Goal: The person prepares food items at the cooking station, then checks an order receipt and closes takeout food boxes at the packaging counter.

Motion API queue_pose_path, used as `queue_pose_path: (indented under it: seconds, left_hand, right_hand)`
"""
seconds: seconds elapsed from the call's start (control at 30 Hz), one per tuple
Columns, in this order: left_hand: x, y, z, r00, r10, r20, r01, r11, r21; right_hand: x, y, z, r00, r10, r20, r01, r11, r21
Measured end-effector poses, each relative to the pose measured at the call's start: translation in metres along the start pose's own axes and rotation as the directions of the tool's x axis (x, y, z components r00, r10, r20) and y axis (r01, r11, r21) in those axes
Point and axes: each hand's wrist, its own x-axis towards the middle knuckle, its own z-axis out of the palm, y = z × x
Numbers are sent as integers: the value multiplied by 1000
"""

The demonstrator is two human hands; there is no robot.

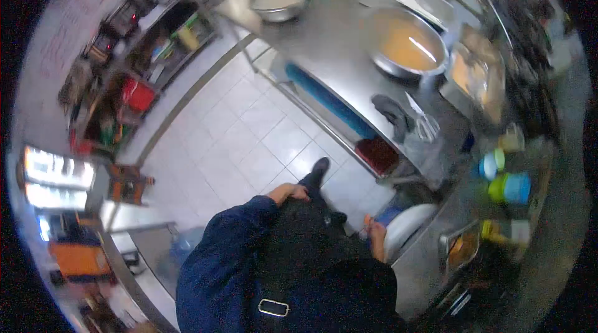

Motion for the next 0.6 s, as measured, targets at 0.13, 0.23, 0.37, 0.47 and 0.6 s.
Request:
queue_pose_path:
  seconds: [0.13,0.23,0.37,0.47,0.6]
  left_hand:
    - [1,-47,33,997,-28,-68,18,989,-145]
    - [18,-93,26,990,-20,-139,-8,981,-196]
    - [43,-176,-10,966,5,-260,-45,988,-146]
    - [9,-221,-50,955,84,-284,-70,996,60]
    - [-76,-260,-66,775,-434,-459,269,885,-380]
  right_hand:
    - [25,-25,23,970,-52,236,-50,913,406]
    - [30,-108,63,922,-271,276,295,954,-46]
    - [45,-207,140,950,232,210,-273,942,193]
    - [68,-261,191,930,59,362,80,930,-359]
    - [135,-260,256,787,59,614,-61,998,-18]
